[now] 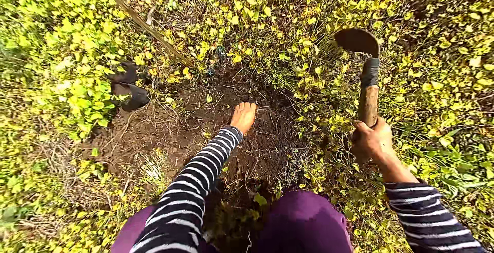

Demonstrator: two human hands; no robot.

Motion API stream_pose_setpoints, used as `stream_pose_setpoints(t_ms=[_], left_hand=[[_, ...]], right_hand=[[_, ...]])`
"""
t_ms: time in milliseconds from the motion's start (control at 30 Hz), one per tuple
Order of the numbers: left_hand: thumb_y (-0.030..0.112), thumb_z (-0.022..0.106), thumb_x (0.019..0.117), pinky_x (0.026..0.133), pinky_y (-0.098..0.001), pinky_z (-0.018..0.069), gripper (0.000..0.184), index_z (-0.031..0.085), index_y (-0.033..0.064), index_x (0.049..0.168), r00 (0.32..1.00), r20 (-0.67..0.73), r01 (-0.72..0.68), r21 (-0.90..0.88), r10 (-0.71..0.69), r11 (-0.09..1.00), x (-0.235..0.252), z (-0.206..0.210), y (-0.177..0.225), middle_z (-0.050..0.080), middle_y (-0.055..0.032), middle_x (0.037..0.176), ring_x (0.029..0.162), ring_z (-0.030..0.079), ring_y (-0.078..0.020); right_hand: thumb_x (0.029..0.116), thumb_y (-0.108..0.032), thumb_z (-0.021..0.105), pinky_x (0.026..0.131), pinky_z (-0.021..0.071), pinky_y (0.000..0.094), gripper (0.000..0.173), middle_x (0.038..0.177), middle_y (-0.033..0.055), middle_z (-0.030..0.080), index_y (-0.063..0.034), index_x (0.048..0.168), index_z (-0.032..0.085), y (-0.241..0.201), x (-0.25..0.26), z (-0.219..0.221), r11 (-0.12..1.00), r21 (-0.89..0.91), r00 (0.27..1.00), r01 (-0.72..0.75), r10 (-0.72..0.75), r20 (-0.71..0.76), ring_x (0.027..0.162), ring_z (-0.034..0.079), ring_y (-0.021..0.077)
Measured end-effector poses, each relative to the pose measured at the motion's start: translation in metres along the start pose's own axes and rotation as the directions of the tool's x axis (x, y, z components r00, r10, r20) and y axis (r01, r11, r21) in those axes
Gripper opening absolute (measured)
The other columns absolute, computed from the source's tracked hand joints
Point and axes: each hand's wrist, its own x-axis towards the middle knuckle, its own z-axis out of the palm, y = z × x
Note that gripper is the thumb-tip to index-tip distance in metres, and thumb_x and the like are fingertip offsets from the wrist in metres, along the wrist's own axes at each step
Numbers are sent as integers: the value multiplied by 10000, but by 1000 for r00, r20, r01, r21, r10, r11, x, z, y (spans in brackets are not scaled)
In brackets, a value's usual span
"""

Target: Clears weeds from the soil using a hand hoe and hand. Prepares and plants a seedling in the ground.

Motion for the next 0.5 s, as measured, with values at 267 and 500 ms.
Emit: stream_pose_setpoints(t_ms=[267,500], left_hand=[[200,921,707,1117,-843,56,1231,162,338,1665,976,-200,-58,145,86,988,135,-53,56,-50,-196,1731,1544,-26,-565],[-31,549,961,1264,-582,158,404,624,-6,1357,910,-411,-149,-217,49,965,194,-17,73,593,-221,1432,1483,393,-389]], right_hand=[[1011,-253,635,984,486,619,540,1221,349,621,110,1378,475,-11,90,65,989,-121,994,-83,73,-84,1149,631,471],[1000,-300,643,948,514,637,589,1233,318,644,47,1437,453,-12,86,82,972,-152,973,-179,151,-176,1141,651,472]])
